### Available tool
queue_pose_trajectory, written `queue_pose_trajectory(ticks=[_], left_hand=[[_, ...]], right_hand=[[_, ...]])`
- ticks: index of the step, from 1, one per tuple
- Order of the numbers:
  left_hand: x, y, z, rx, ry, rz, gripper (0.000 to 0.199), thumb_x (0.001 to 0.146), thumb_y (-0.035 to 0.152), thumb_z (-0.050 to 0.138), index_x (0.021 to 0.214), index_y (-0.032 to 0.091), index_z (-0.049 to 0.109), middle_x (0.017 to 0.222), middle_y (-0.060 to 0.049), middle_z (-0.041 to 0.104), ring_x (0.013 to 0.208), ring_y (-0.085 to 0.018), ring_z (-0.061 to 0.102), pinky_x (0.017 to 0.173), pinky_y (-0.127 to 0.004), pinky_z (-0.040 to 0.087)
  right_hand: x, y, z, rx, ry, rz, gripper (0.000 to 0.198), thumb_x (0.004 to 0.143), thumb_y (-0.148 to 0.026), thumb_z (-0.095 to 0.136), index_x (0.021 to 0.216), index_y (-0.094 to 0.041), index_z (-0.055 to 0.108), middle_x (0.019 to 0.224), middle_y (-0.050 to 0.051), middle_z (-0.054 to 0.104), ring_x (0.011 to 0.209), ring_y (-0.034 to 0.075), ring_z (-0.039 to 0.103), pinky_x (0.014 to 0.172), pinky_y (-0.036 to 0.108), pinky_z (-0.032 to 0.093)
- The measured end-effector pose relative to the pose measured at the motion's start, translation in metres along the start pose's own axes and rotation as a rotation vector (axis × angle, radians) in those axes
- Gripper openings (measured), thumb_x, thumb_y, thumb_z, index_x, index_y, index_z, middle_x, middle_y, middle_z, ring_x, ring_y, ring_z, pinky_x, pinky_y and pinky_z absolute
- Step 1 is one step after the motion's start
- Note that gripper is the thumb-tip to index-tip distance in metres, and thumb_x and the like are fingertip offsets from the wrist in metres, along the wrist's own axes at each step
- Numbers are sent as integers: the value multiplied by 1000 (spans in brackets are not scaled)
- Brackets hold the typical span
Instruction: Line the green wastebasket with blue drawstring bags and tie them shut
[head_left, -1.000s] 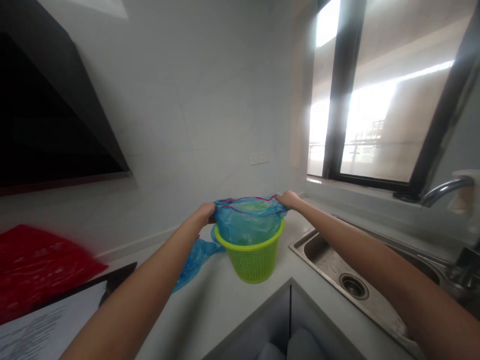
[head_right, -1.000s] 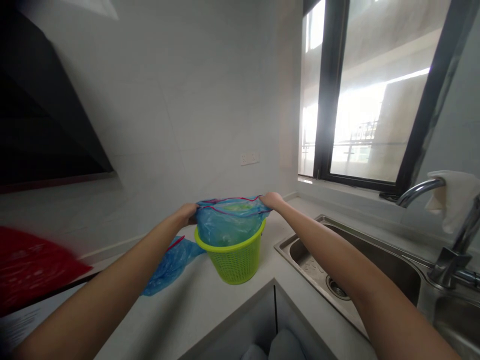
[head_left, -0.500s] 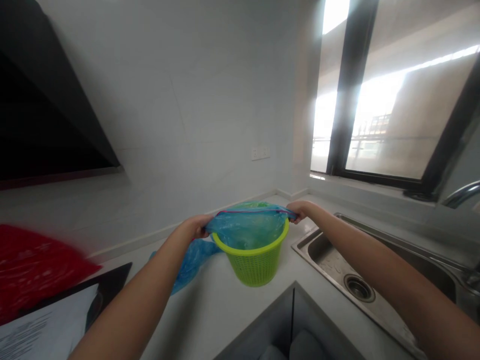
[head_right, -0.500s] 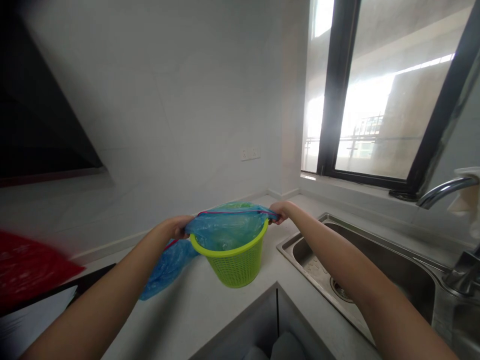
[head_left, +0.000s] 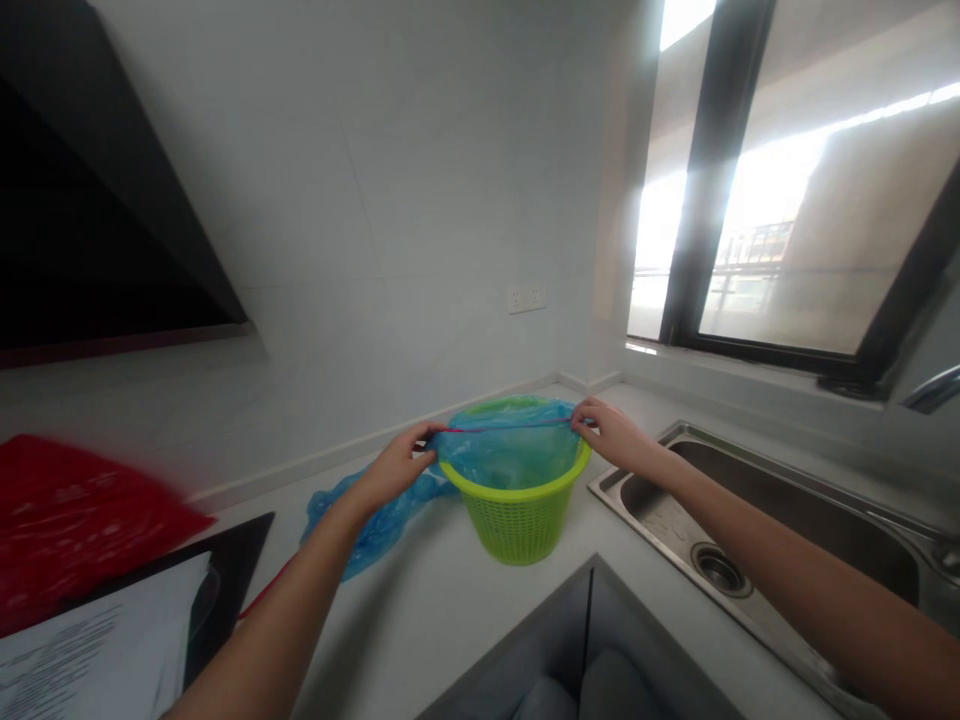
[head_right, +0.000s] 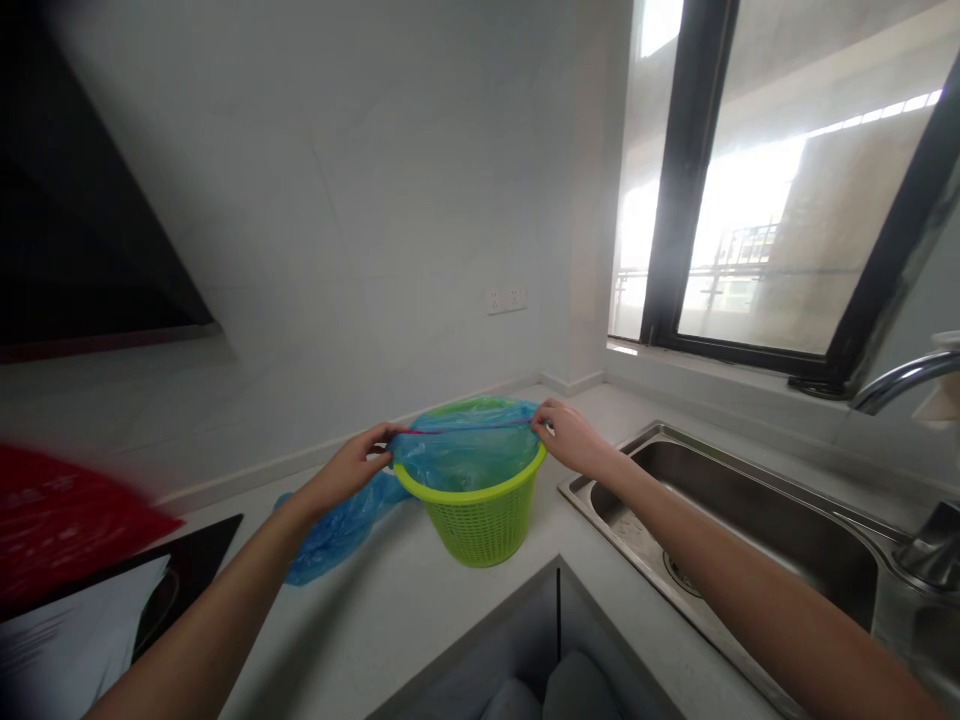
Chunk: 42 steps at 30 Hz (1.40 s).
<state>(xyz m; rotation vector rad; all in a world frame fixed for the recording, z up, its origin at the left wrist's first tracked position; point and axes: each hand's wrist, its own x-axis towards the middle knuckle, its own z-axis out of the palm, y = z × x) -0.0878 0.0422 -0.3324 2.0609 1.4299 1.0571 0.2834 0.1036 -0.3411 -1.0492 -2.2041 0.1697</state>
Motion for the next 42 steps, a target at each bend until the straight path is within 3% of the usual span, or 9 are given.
queue_pose_trajectory(ticks=[4, 9, 12, 18, 24, 28, 31, 35, 42], left_hand=[[2, 2, 0, 190, 105, -9, 30, 85, 34, 55, 111, 21, 63, 98, -5, 68, 92, -25, 63, 80, -34, 46], [-12, 15, 3, 430, 321, -5, 11, 83, 33, 54, 86, 23, 58, 82, -2, 64, 78, -24, 59, 74, -34, 40], [-31, 25, 11, 436, 411, 23, 5, 78, 26, 52, 76, 23, 49, 74, -1, 59, 72, -23, 56, 73, -34, 40], [-74, 21, 32, 251, 307, 247, 10, 88, 30, 59, 82, 25, 52, 107, -5, 67, 105, -27, 63, 94, -40, 47], [-95, 2, 51, 310, 377, 351, 6, 93, 29, 58, 92, 24, 61, 136, -13, 55, 123, -31, 56, 103, -48, 48], [-97, -5, 63, 483, 458, 470, 8, 92, 22, 61, 98, 24, 66, 118, -15, 57, 107, -30, 58, 90, -47, 52], [-97, -7, 69, 591, 419, 483, 9, 93, 20, 57, 96, 22, 66, 109, -14, 57, 99, -29, 58, 84, -45, 54], [-91, -9, 76, 726, 336, 437, 16, 96, 20, 50, 100, 21, 65, 123, -17, 56, 113, -32, 57, 89, -47, 55], [-88, -15, 90, 840, 314, 443, 17, 97, 18, 49, 98, 17, 66, 139, -20, 45, 128, -37, 49, 95, -49, 54]], right_hand=[[5, -4, 7, -15, 60, 110, 18, 83, -18, 63, 101, -16, 64, 96, 8, 66, 88, 22, 60, 82, 33, 47], [6, -15, 6, 5, 82, 106, 7, 83, -16, 58, 82, -17, 65, 84, 4, 61, 77, 18, 56, 77, 33, 46], [-8, -23, 3, 213, 143, 42, 5, 81, -16, 59, 77, -20, 58, 87, 3, 57, 80, 17, 57, 78, 33, 52], [-56, -19, -2, 544, 73, -63, 11, 89, -28, 63, 81, -24, 57, 111, 7, 55, 104, 21, 60, 94, 40, 58], [-84, -11, 17, 378, 99, -55, 10, 88, -28, 68, 81, -25, 63, 128, 9, 52, 123, 28, 55, 108, 50, 49], [-89, -9, 31, 463, 110, -20, 8, 91, -32, 65, 87, -26, 64, 128, 10, 51, 117, 26, 58, 95, 42, 57], [-90, -5, 33, 618, 39, -30, 11, 93, -34, 64, 88, -25, 64, 131, 9, 50, 120, 24, 58, 98, 39, 56], [-87, 0, 32, 556, -44, -94, 12, 96, -30, 59, 90, -23, 67, 135, 11, 49, 129, 26, 53, 105, 42, 51], [-92, -5, 46, 423, 16, -204, 11, 92, -12, 56, 90, -19, 64, 135, 13, 46, 130, 26, 52, 110, 42, 44]])
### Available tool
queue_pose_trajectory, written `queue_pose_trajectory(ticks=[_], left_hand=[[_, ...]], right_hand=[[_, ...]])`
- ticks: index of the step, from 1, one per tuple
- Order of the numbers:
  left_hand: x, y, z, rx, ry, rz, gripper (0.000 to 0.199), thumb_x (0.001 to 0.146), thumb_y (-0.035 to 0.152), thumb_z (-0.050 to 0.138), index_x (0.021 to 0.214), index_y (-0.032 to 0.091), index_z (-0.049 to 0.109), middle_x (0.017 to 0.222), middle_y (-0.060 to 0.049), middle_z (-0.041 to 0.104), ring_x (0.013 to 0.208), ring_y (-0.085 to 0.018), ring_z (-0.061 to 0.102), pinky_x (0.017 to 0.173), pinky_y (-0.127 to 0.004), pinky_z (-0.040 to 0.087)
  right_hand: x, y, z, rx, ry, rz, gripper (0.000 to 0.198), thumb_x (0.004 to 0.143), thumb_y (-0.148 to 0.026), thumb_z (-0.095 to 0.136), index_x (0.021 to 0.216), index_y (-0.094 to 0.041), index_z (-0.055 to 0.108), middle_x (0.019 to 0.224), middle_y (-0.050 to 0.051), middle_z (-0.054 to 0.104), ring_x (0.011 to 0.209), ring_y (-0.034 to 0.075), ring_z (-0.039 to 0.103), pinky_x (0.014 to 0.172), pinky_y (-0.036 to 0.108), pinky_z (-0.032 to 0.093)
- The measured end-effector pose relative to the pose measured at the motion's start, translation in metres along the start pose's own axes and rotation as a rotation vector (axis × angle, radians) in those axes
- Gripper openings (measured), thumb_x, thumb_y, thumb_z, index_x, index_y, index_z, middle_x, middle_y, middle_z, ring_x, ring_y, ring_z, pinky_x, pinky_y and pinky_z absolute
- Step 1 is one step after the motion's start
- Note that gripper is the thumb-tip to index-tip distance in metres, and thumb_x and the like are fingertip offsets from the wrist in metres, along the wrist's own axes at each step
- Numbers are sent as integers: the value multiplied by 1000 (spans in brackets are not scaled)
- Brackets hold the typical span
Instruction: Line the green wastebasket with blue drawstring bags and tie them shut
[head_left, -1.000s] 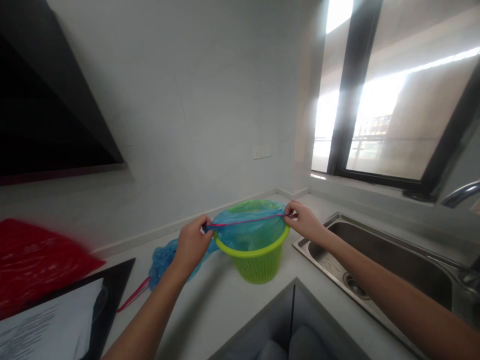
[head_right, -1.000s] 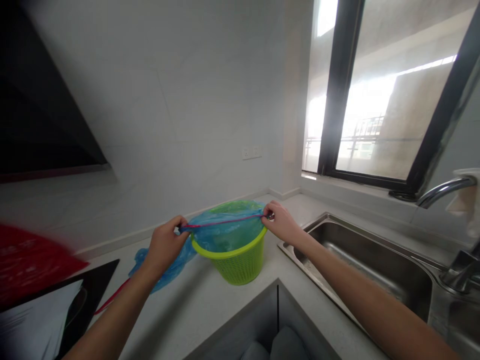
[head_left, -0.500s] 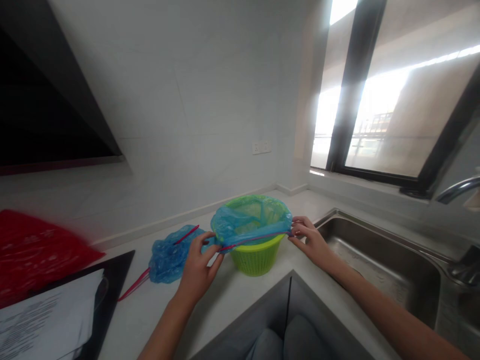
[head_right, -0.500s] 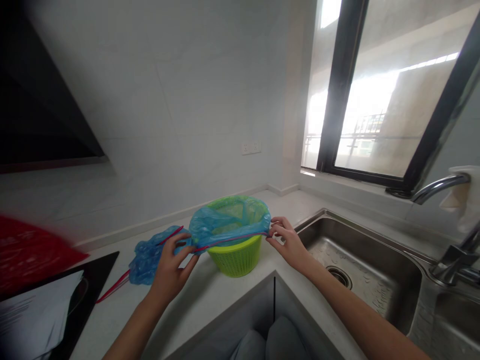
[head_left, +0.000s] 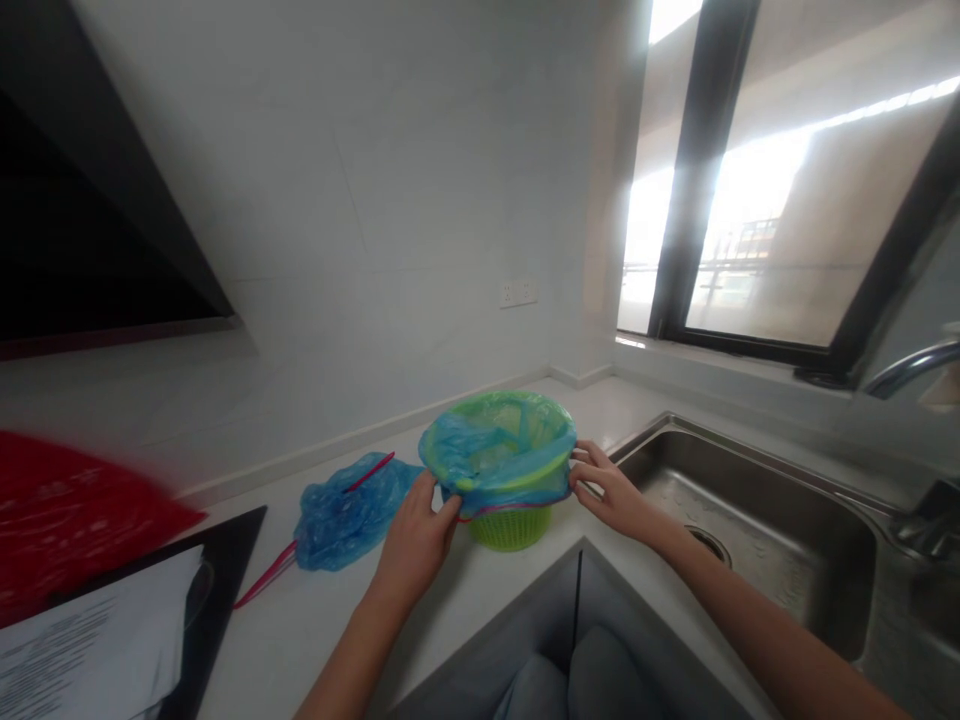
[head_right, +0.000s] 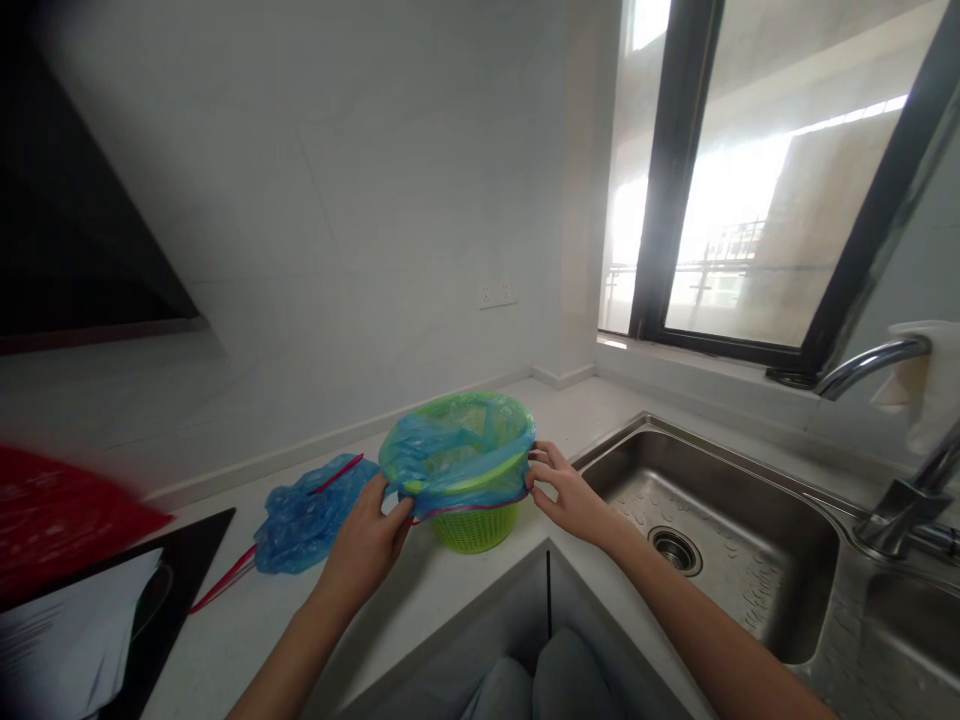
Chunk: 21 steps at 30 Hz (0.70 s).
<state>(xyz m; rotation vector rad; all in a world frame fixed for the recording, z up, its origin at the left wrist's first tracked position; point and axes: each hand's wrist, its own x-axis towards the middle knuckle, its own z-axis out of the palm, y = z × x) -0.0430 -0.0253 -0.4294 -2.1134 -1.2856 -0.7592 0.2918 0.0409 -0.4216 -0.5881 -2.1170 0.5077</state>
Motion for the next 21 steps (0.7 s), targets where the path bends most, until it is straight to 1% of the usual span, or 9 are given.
queue_pose_trajectory(ticks=[4, 7, 10, 12, 14, 16, 18, 19, 21], left_hand=[[-6, -5, 1, -56, 3, -107, 12, 95, 19, 51, 100, 16, 62, 131, -21, 50, 121, -36, 54, 96, -49, 52], [-12, -18, 3, -199, 54, -314, 10, 91, 25, 53, 96, 18, 58, 124, -17, 55, 118, -35, 55, 101, -51, 48], [-13, -31, 5, -501, 142, -633, 25, 83, 35, 60, 102, 20, 58, 118, -14, 58, 117, -34, 56, 98, -49, 50], [-7, -37, 5, -801, 157, -951, 35, 79, 41, 63, 106, 20, 58, 116, -13, 61, 113, -32, 60, 89, -43, 54], [4, -39, 4, -1096, 75, -1258, 39, 79, 46, 63, 108, 19, 59, 113, -12, 64, 103, -28, 64, 81, -38, 55], [18, -38, 3, -1325, -118, -1421, 36, 81, 47, 65, 102, 18, 62, 103, -11, 67, 88, -24, 65, 72, -33, 55], [30, -36, 3, -1443, -282, -1468, 26, 81, 41, 69, 88, 17, 63, 86, -8, 66, 72, -19, 62, 62, -28, 52], [35, -36, 3, -1472, -313, -1481, 21, 81, 36, 70, 81, 17, 61, 79, -7, 64, 66, -17, 60, 58, -25, 50], [43, -35, 3, -1532, -260, -1510, 13, 81, 22, 70, 74, 17, 60, 72, -4, 62, 59, -14, 57, 55, -22, 48]], right_hand=[[-6, 4, 5, 52, 88, 106, 9, 89, -12, 55, 91, -20, 60, 135, 13, 45, 127, 23, 52, 100, 39, 52], [-7, 11, 1, 110, 241, 264, 5, 88, -17, 54, 90, -20, 58, 133, 12, 47, 122, 23, 55, 89, 35, 56], [-2, 16, -6, 263, 304, 424, 5, 83, -22, 60, 88, -19, 59, 129, 10, 54, 113, 22, 63, 84, 32, 57], [3, 18, -10, 424, 367, 606, 11, 84, -26, 62, 93, -20, 60, 121, 8, 60, 101, 19, 68, 77, 28, 57], [11, 18, -13, 576, 412, 799, 16, 88, -33, 62, 98, -19, 62, 110, 7, 65, 87, 17, 70, 67, 25, 57], [20, 18, -12, 751, 339, 948, 22, 92, -39, 62, 96, -16, 63, 95, 7, 68, 70, 14, 68, 56, 23, 55], [30, 18, -10, 943, 218, 1038, 24, 95, -37, 61, 89, -14, 62, 76, 5, 66, 55, 12, 62, 46, 21, 50], [34, 18, -9, 1016, 182, 1059, 21, 96, -32, 59, 86, -14, 61, 68, 3, 64, 51, 11, 60, 44, 20, 49], [43, 17, -9, 1093, 191, 1061, 17, 98, -18, 54, 82, -14, 59, 61, 0, 62, 48, 9, 58, 45, 18, 49]])
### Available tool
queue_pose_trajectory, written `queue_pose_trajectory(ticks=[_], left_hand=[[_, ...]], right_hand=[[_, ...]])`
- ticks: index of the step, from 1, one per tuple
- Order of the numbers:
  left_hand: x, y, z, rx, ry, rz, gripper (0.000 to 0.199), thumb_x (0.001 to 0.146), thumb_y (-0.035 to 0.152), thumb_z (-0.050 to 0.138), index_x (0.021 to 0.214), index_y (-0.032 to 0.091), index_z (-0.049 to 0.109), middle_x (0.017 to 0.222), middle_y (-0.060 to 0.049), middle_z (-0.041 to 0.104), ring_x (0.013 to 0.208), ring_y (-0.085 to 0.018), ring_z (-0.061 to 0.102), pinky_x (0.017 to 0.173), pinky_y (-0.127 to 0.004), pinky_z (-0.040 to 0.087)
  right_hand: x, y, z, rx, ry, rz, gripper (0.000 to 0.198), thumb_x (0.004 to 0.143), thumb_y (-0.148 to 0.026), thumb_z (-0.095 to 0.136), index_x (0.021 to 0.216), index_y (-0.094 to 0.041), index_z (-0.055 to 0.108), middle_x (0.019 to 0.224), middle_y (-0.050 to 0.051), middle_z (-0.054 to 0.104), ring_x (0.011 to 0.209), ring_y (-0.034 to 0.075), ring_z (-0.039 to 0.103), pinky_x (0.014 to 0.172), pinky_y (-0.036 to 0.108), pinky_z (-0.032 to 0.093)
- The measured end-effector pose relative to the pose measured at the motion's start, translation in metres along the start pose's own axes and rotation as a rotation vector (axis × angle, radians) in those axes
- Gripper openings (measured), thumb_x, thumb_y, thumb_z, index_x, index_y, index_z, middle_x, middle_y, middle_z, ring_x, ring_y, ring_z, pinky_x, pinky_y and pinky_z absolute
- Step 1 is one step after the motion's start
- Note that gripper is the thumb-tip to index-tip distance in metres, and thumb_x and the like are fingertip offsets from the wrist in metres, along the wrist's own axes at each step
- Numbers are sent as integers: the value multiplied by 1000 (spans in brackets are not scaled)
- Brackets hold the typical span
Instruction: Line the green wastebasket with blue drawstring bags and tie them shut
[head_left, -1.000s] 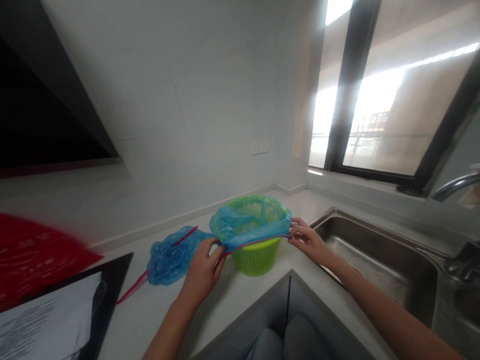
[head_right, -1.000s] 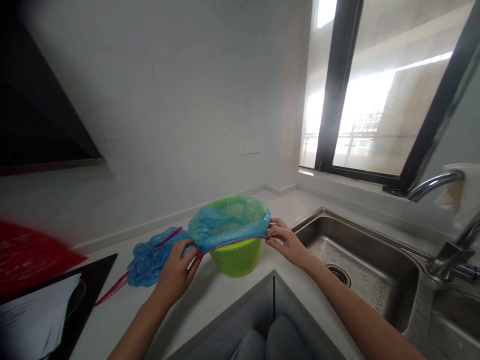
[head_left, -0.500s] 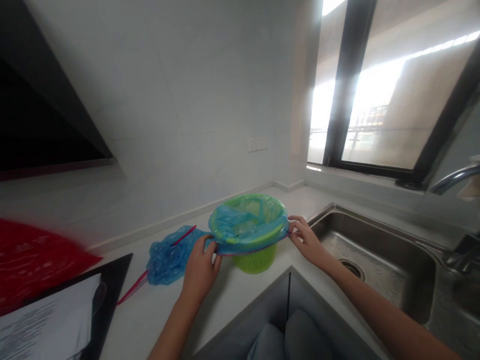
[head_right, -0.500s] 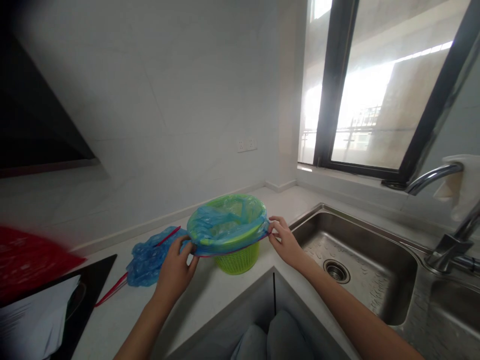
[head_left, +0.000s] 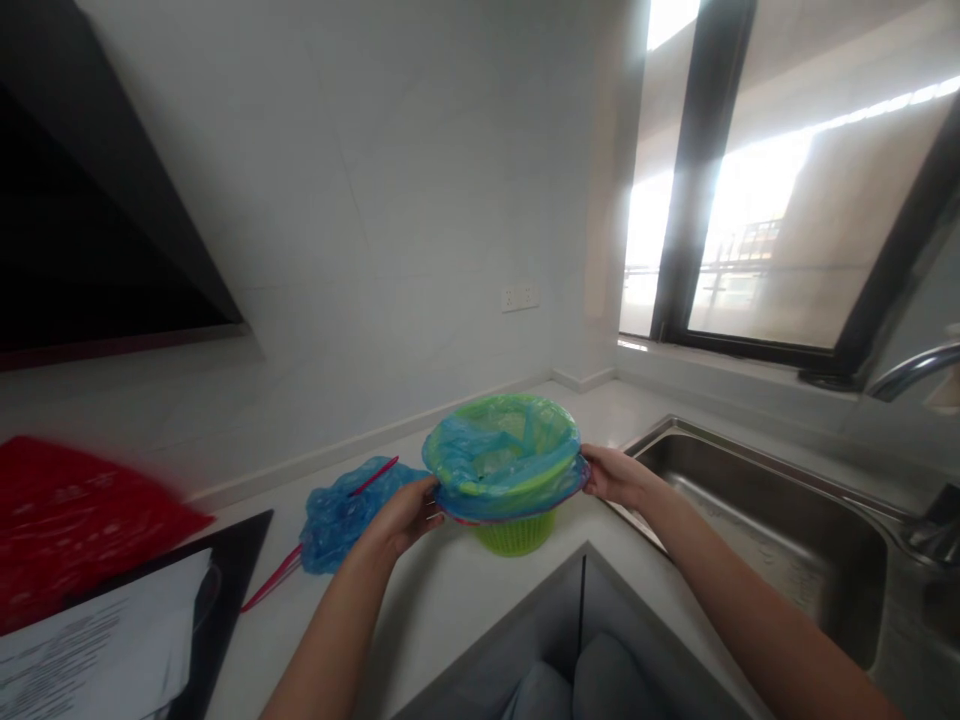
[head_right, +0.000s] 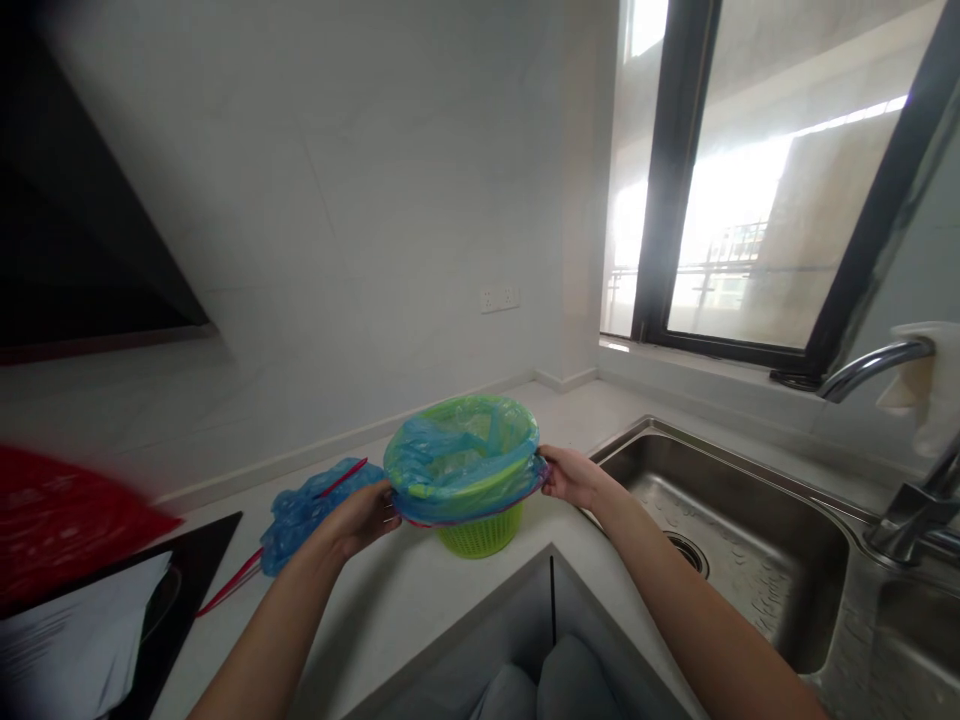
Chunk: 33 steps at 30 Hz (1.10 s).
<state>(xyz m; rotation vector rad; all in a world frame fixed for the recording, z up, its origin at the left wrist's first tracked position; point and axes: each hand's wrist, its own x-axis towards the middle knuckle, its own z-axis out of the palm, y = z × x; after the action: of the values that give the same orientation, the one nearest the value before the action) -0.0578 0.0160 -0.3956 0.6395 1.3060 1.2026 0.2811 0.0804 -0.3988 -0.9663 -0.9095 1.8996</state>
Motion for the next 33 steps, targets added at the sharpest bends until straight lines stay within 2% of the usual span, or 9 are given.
queue_pose_trajectory(ticks=[3, 8, 10, 13, 18, 23, 26, 30, 33], left_hand=[[-1, 9, 5, -168, 10, 50, 13, 87, 12, 60, 75, 17, 61, 71, -4, 63, 57, -13, 58, 57, -21, 52], [-10, 25, 14, -226, 5, 225, 11, 94, 19, 56, 88, 16, 66, 79, -5, 67, 60, -12, 60, 61, -22, 55], [-12, 29, 18, -144, 8, 274, 6, 86, 20, 67, 87, 14, 66, 79, -6, 67, 60, -13, 58, 58, -22, 54], [-14, 33, 20, 38, 55, 313, 17, 72, 23, 78, 74, 15, 62, 67, -4, 61, 52, -13, 51, 48, -21, 46], [-14, 47, 25, 506, 250, 478, 18, 67, 19, 72, 60, 18, 56, 53, 1, 52, 47, -13, 46, 46, -22, 35], [-16, 62, 38, 671, 312, 479, 25, 60, 8, 72, 50, 17, 52, 44, 1, 47, 43, -12, 40, 44, -24, 24], [-32, 65, 42, 646, 278, 417, 15, 72, 22, 72, 63, 16, 62, 56, -4, 58, 48, -17, 52, 48, -25, 36], [-67, 56, 33, 370, 106, 211, 29, 83, 41, 65, 91, 13, 68, 80, -14, 70, 68, -28, 69, 63, -35, 55], [-79, 45, 13, 248, 202, 254, 29, 83, 41, 64, 94, 15, 64, 84, -14, 71, 70, -27, 69, 60, -34, 55]], right_hand=[[3, -13, 8, 31, 43, -61, 24, 99, -8, 46, 78, -15, 55, 57, -2, 61, 45, 6, 57, 46, 13, 49], [1, -43, 21, -36, 93, -117, 25, 99, -14, 55, 74, -15, 56, 52, -2, 60, 41, 6, 55, 41, 12, 49], [-1, -53, 26, -105, 119, -127, 22, 95, -12, 62, 74, -13, 58, 51, -1, 61, 39, 6, 55, 39, 11, 48], [-4, -64, 31, -222, 156, -121, 21, 90, -8, 67, 71, -11, 60, 48, 0, 59, 36, 6, 53, 36, 11, 47], [-1, -78, 39, -370, 193, -68, 18, 85, -5, 71, 70, -10, 61, 49, 4, 62, 38, 9, 57, 39, 14, 52], [10, -87, 47, -464, 253, -83, 19, 82, -4, 73, 70, -12, 61, 47, 3, 61, 38, 10, 56, 39, 16, 52], [20, -88, 51, -495, 293, -149, 21, 79, -3, 74, 67, -13, 60, 44, 1, 57, 36, 9, 51, 35, 16, 47], [31, -86, 54, -471, 320, -346, 19, 75, -5, 76, 67, -13, 61, 45, -1, 54, 38, 6, 46, 36, 15, 38], [33, -81, 48, -432, 392, -506, 12, 77, -11, 75, 80, -14, 64, 60, -1, 62, 50, 8, 54, 47, 17, 43]])
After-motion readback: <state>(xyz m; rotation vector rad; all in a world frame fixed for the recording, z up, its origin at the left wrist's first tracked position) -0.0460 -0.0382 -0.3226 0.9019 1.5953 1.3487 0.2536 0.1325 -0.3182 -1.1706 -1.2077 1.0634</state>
